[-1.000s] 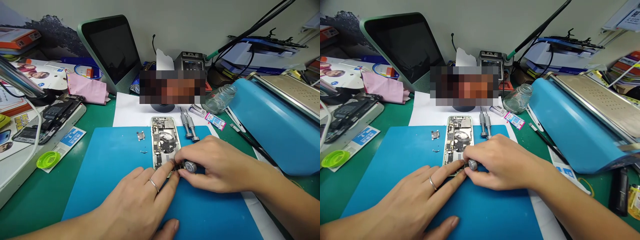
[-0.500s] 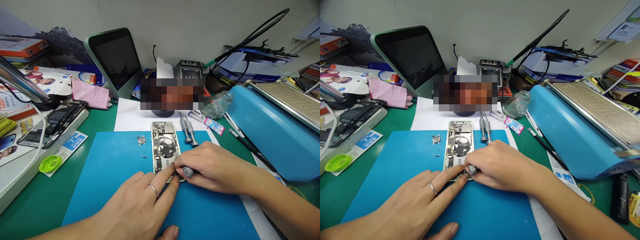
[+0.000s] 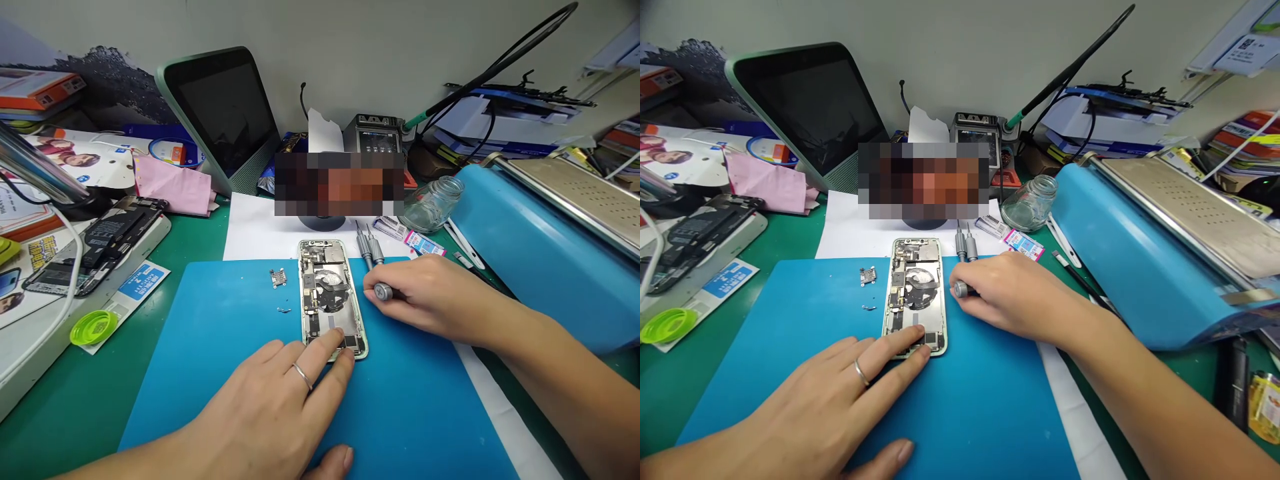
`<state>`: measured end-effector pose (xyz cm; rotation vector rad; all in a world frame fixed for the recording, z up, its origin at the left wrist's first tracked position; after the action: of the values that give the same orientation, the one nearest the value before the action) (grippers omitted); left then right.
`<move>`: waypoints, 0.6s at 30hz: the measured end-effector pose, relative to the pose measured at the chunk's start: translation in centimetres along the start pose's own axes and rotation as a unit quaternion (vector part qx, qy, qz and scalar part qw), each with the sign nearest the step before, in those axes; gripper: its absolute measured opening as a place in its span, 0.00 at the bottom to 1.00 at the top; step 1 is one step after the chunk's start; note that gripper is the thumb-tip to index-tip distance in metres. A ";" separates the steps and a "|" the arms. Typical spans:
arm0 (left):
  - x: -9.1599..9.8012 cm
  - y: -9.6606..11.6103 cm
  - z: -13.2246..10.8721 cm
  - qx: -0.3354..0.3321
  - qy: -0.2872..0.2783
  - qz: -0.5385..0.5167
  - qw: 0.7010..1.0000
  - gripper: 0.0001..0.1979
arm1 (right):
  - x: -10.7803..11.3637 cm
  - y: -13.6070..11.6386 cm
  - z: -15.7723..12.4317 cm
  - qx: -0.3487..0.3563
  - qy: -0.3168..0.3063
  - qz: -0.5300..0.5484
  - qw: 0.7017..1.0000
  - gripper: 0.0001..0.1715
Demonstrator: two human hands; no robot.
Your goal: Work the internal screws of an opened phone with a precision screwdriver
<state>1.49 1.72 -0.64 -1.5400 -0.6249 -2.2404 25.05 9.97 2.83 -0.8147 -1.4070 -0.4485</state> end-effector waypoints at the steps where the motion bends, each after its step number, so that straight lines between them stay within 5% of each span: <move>1: -0.1 0.0 0.0 0.000 -0.003 -0.001 1.000 0.27 | 0.0 0.1 0.0 0.000 -0.006 -0.002 1.000 0.06; 11: 0.3 0.0 0.0 0.000 -0.018 -0.011 1.000 0.26 | 0.7 -0.8 0.0 0.031 -0.019 0.015 0.999 0.09; 18: 0.3 0.0 0.0 0.000 -0.014 -0.007 1.000 0.26 | 0.9 -0.4 -0.1 0.027 0.034 0.042 0.998 0.06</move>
<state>1.40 1.73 -0.36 -1.5742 -0.6461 -2.2328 24.94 9.84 3.84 -0.8054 -1.3108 -0.3690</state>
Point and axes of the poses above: each hand's wrist, its own z-axis towards the middle knuckle, its own x-axis out of the back of the hand, y = z × x, the point moved 2 cm from there along z, towards the middle knuckle
